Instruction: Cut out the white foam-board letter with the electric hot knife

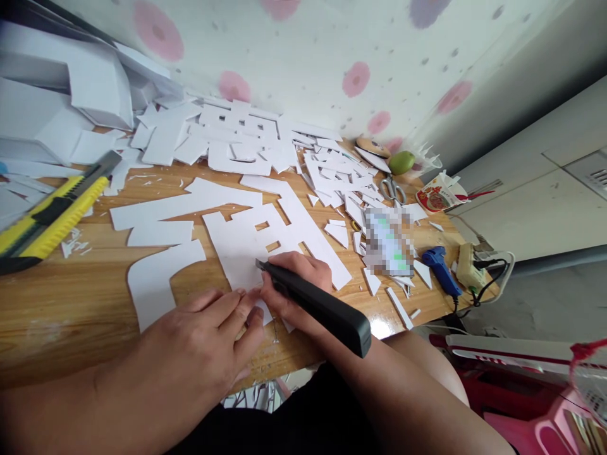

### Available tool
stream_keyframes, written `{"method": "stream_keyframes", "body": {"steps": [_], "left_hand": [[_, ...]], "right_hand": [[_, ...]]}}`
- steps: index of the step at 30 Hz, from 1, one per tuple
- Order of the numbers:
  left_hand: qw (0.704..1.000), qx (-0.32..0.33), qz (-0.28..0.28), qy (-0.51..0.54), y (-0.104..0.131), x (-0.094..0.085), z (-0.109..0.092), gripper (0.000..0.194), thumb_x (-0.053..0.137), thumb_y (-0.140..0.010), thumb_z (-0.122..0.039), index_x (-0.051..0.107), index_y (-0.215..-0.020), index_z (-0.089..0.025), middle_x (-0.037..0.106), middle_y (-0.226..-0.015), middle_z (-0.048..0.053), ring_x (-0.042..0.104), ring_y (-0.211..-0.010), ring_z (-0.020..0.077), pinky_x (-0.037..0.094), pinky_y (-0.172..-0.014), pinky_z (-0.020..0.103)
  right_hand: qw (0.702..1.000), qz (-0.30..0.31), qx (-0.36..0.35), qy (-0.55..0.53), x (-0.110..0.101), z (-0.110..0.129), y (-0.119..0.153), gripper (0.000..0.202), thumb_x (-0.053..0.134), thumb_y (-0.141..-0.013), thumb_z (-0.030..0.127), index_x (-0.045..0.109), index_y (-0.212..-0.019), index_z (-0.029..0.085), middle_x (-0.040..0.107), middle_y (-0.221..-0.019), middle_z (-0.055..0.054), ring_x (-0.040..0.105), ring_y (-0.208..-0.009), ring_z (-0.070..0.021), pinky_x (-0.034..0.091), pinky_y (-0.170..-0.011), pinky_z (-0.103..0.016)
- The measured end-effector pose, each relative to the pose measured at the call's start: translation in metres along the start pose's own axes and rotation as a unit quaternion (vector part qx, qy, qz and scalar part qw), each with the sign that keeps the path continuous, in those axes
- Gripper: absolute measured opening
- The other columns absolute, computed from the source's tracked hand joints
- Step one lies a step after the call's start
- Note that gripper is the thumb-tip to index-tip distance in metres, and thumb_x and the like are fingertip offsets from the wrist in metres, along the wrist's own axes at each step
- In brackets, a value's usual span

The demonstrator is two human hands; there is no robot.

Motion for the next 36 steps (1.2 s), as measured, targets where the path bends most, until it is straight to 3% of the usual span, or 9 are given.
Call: {"method": "stream_keyframes", "body": {"steps": [3, 9, 20, 26, 31, 33, 36], "left_hand": [[1.000, -0.001, 0.003, 0.000, -0.001, -0.001, 0.000, 0.043, 0.078, -0.078, -0.044, 0.076, -0.104, -0.010, 0.078, -0.101, 0.020, 0.071, -0.088, 0.0280, 0.053, -0.076, 0.038], [1.000, -0.001, 0.029, -0.003, -0.004, -0.003, 0.002, 0.080, 0.080, -0.062, -0.079, 0.076, -0.104, -0.011, 0.077, -0.104, 0.019, 0.068, -0.090, 0.0288, 0.053, -0.075, 0.039], [1.000, -0.006, -0.004, 0.006, -0.001, 0.002, -0.001, 0.084, 0.080, -0.055, -0.084, 0.076, -0.099, -0.013, 0.077, -0.101, 0.017, 0.065, -0.093, 0.0296, 0.050, -0.081, 0.040], [1.000, -0.008, -0.004, -0.004, -0.002, 0.001, 0.002, 0.087, 0.081, -0.053, -0.083, 0.077, -0.102, -0.012, 0.077, -0.106, 0.019, 0.068, -0.095, 0.0298, 0.051, -0.085, 0.040], [1.000, -0.003, -0.021, -0.012, 0.000, -0.001, 0.000, 0.082, 0.089, -0.054, -0.071, 0.078, -0.105, -0.008, 0.074, -0.116, 0.023, 0.070, -0.100, 0.0310, 0.053, -0.087, 0.039], [0.999, -0.013, -0.032, -0.005, 0.000, -0.004, 0.000, 0.073, 0.089, -0.059, -0.065, 0.078, -0.103, -0.008, 0.075, -0.115, 0.023, 0.071, -0.101, 0.0315, 0.055, -0.087, 0.038], [0.999, -0.030, -0.033, 0.012, -0.001, -0.009, 0.002, 0.045, 0.083, -0.073, -0.043, 0.079, -0.102, -0.009, 0.077, -0.110, 0.020, 0.074, -0.098, 0.0309, 0.057, -0.087, 0.039]], "right_hand": [[1.000, -0.012, -0.013, 0.011, -0.002, 0.003, 0.003, 0.005, 0.069, -0.080, 0.026, 0.065, -0.084, 0.026, 0.073, -0.066, 0.003, 0.068, -0.055, -0.0147, 0.055, -0.055, -0.026], [0.999, -0.008, -0.029, 0.010, -0.007, 0.005, 0.009, 0.005, 0.069, -0.081, 0.027, 0.064, -0.082, 0.026, 0.071, -0.061, 0.003, 0.066, -0.050, -0.0146, 0.055, -0.054, -0.026], [1.000, 0.007, -0.030, -0.005, -0.013, 0.006, 0.011, 0.006, 0.069, -0.081, 0.025, 0.064, -0.082, 0.027, 0.074, -0.066, 0.002, 0.069, -0.054, -0.0151, 0.057, -0.055, -0.027], [0.998, -0.001, 0.041, -0.042, -0.010, -0.009, 0.016, 0.010, 0.073, -0.080, 0.030, 0.066, -0.087, 0.026, 0.074, -0.069, 0.001, 0.070, -0.060, -0.0171, 0.059, -0.059, -0.029], [0.979, -0.122, 0.090, -0.134, -0.013, -0.020, 0.007, 0.011, 0.071, -0.082, 0.027, 0.067, -0.092, 0.025, 0.072, -0.080, 0.000, 0.067, -0.062, -0.0157, 0.058, -0.059, -0.031], [0.977, -0.134, 0.087, -0.145, -0.011, -0.017, 0.002, 0.018, 0.070, -0.081, 0.024, 0.068, -0.099, 0.026, 0.072, -0.085, 0.000, 0.066, -0.062, -0.0150, 0.059, -0.060, -0.031], [0.987, -0.084, 0.054, -0.128, -0.002, -0.008, -0.003, 0.019, 0.072, -0.082, 0.023, 0.069, -0.100, 0.027, 0.074, -0.086, 0.000, 0.070, -0.069, -0.0161, 0.061, -0.066, -0.031]]}}
Point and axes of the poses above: each hand's wrist, its own y-axis away from the middle knuckle, its own x-axis out of the palm, z = x × y, the point moved 3 cm from there along -y, towards the middle knuckle
